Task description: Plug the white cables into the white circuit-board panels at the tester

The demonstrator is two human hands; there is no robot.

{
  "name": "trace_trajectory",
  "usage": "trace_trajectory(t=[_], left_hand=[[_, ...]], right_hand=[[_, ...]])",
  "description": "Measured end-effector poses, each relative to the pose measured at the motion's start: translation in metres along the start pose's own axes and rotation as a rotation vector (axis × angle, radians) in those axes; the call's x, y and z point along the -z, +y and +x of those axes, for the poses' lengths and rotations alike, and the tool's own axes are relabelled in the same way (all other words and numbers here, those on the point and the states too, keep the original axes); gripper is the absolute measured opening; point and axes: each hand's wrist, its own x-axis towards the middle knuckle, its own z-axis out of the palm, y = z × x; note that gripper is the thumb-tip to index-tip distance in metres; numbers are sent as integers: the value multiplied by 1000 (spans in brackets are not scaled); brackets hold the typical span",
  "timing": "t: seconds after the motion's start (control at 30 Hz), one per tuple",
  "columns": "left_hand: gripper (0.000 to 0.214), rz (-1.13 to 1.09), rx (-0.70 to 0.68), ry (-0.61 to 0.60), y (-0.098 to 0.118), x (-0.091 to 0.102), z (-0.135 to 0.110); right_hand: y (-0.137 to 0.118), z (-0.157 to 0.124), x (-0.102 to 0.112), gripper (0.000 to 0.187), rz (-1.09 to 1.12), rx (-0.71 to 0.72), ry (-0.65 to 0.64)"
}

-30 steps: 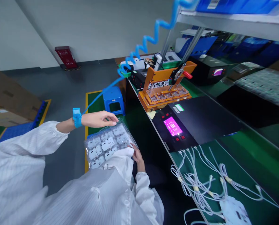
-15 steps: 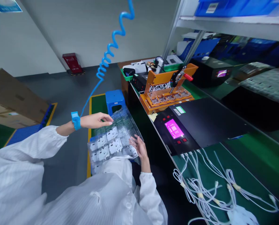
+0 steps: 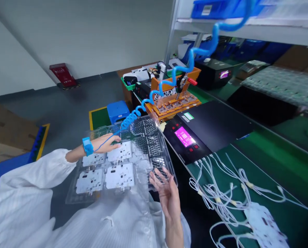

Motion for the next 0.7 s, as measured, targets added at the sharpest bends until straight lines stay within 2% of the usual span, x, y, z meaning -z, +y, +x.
trace_trajectory(t=[0.17, 0.33, 0.4, 0.53, 0.6, 0.7], left_hand=[[56, 85, -104, -125, 22, -6, -5], [54, -10, -269, -223, 46, -8, 8], [55, -1, -321, -178, 53, -10, 16], [52, 31, -447, 37, 67, -14, 31], [48, 19, -520, 28, 75, -14, 38], [43, -3, -583, -51, 90, -11, 49]], right_hand=[[3, -59, 3, 55, 91, 35, 129], [11, -91, 8, 55, 133, 112, 268], [13, -98, 7, 53, 159, 152, 309], [17, -105, 1, 51, 217, 237, 361], [18, -107, -2, 51, 243, 283, 388], [21, -110, -2, 51, 291, 349, 429]])
